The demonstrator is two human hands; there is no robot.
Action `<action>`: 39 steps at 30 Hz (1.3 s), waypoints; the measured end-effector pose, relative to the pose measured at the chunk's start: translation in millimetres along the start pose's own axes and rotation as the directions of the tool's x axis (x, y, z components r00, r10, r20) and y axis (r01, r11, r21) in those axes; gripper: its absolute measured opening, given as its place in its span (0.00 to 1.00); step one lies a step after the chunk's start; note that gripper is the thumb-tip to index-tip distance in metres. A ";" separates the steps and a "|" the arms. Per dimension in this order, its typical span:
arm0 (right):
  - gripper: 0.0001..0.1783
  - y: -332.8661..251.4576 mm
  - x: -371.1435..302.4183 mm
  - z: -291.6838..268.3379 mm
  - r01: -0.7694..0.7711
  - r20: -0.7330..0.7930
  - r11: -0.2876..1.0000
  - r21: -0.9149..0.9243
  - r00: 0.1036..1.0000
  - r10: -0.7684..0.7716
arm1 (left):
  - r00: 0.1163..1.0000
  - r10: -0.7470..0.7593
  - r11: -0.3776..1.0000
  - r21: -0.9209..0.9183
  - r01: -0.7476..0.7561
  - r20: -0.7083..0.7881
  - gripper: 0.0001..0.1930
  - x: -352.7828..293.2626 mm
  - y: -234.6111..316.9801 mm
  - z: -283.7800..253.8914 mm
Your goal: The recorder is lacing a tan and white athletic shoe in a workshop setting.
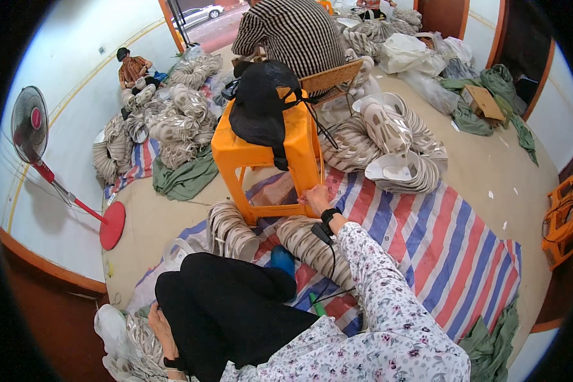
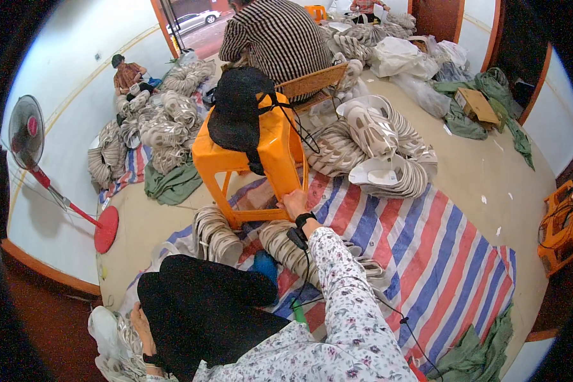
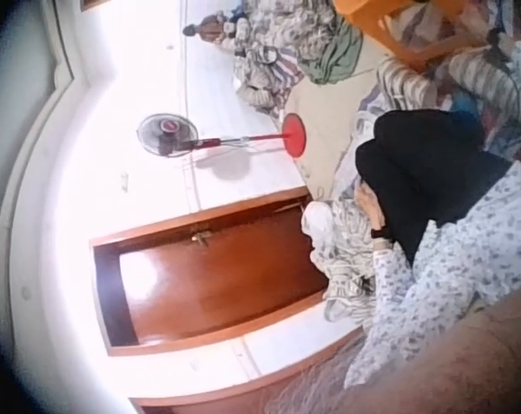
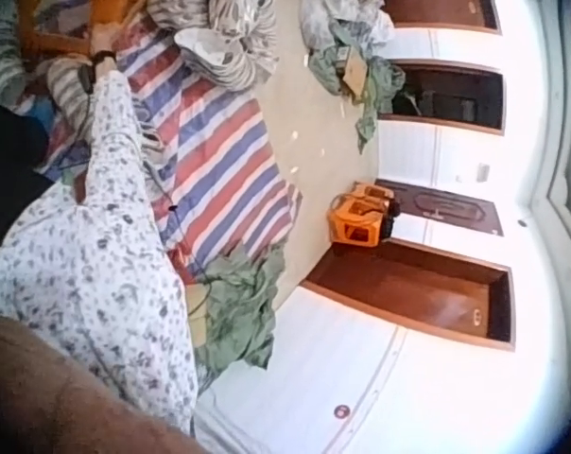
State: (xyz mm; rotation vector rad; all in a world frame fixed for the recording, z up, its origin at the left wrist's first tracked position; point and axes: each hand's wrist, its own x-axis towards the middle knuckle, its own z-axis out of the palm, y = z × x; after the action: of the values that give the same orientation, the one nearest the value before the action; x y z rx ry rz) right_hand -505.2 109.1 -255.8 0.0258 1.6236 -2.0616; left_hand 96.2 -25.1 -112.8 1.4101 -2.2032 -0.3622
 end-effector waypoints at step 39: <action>0.05 -111.2 -319.8 115.2 0.916 0.861 0.261 -0.305 0.382 -0.335 | 0.917 -0.195 0.874 -0.363 0.324 0.348 0.13 -130.2 -95.0 107.7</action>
State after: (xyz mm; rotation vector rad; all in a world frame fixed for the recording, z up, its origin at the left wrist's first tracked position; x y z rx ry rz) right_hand -238.2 141.5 -20.1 -1.8863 2.0129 -1.2284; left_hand 155.9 47.1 -282.5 1.4819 -1.9843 -1.1440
